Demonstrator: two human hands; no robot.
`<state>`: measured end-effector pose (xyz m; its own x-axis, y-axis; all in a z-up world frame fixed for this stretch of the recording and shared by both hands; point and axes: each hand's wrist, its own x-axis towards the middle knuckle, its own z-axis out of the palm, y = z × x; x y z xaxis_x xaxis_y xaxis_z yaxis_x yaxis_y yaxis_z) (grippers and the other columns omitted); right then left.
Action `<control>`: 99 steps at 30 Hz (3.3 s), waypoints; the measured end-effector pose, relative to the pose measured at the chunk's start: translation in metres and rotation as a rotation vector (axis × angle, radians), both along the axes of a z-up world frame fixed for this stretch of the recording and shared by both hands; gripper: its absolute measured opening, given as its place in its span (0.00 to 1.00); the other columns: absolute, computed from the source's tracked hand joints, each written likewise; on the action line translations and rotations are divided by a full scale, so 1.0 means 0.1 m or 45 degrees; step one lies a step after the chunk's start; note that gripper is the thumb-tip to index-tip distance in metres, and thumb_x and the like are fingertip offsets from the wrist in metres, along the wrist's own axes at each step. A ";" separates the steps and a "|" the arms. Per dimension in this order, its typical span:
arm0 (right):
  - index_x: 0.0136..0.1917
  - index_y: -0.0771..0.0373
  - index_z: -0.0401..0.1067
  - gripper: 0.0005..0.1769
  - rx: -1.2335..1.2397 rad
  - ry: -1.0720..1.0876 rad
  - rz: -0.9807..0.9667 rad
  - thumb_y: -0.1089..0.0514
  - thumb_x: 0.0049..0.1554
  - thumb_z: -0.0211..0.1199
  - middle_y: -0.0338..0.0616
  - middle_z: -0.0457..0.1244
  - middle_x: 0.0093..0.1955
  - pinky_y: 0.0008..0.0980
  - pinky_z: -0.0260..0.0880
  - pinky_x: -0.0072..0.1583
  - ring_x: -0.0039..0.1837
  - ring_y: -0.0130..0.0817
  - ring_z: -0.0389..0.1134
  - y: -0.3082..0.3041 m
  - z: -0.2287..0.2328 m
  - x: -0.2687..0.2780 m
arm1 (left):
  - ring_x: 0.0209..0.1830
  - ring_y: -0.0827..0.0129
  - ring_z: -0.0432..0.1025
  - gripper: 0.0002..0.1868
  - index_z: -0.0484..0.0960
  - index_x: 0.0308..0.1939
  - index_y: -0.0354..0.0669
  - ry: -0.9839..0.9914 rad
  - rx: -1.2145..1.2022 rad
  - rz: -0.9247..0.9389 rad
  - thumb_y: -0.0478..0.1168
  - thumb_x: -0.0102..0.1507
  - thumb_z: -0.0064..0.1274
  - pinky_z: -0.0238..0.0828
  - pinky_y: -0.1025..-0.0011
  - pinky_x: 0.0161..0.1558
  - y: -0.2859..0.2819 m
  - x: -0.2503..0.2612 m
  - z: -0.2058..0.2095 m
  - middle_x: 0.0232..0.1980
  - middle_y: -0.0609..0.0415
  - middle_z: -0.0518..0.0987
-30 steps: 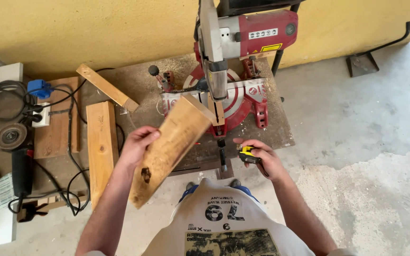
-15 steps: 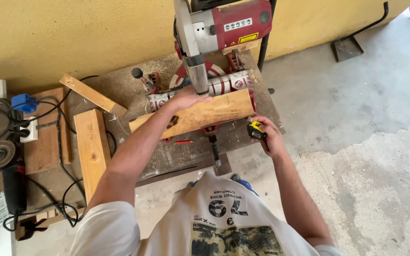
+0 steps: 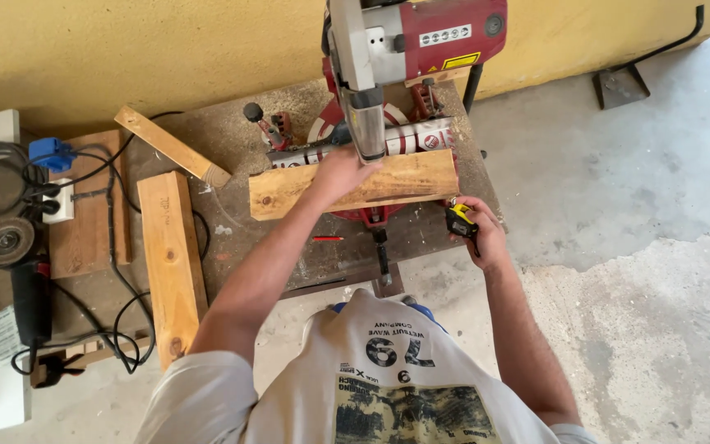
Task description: The person measures and marks wooden planks with a tape measure and pencil, then uses a miter saw to cut them into smaller pieces. The person repeats this process for multiple planks, placing the cut pieces aside on the workbench.
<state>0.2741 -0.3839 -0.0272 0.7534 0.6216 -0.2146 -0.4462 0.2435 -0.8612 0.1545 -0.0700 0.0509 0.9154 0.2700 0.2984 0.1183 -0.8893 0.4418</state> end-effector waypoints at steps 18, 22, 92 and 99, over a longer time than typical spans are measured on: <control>0.60 0.67 0.71 0.17 -0.189 -0.254 -0.108 0.63 0.60 0.50 0.57 0.61 0.71 0.31 0.76 0.40 0.54 0.43 0.70 0.05 0.36 -0.04 | 0.54 0.37 0.76 0.34 0.83 0.58 0.35 -0.164 -0.289 0.985 0.51 0.55 0.74 0.79 0.51 0.52 0.36 -2.02 -0.35 0.46 0.34 0.83; 0.62 0.65 0.75 0.17 -0.539 -0.682 0.013 0.66 0.64 0.51 0.57 0.63 0.62 0.43 0.74 0.52 0.56 0.50 0.67 0.26 0.73 -0.57 | 0.43 0.50 0.80 0.17 0.86 0.49 0.44 -0.334 -0.118 0.914 0.46 0.59 0.70 0.79 0.60 0.44 -0.25 -1.90 -0.19 0.40 0.45 0.82; 0.77 0.78 0.51 0.45 -1.273 -1.594 -0.194 0.51 0.64 0.72 0.69 0.52 0.72 0.53 0.59 0.68 0.70 0.61 0.57 0.50 0.82 0.14 | 0.47 0.62 0.79 0.12 0.79 0.51 0.39 -0.196 0.290 0.132 0.36 0.65 0.48 0.77 0.62 0.56 -0.54 -0.27 -0.48 0.46 0.48 0.85; 0.52 0.68 0.79 0.09 -0.858 -2.503 -0.380 0.77 0.62 0.66 0.50 0.70 0.51 0.45 0.58 0.59 0.54 0.49 0.64 0.55 0.90 -0.14 | 0.44 0.66 0.79 0.13 0.78 0.52 0.39 -0.162 0.345 0.087 0.37 0.65 0.49 0.81 0.66 0.50 -0.52 -0.25 -0.48 0.47 0.48 0.85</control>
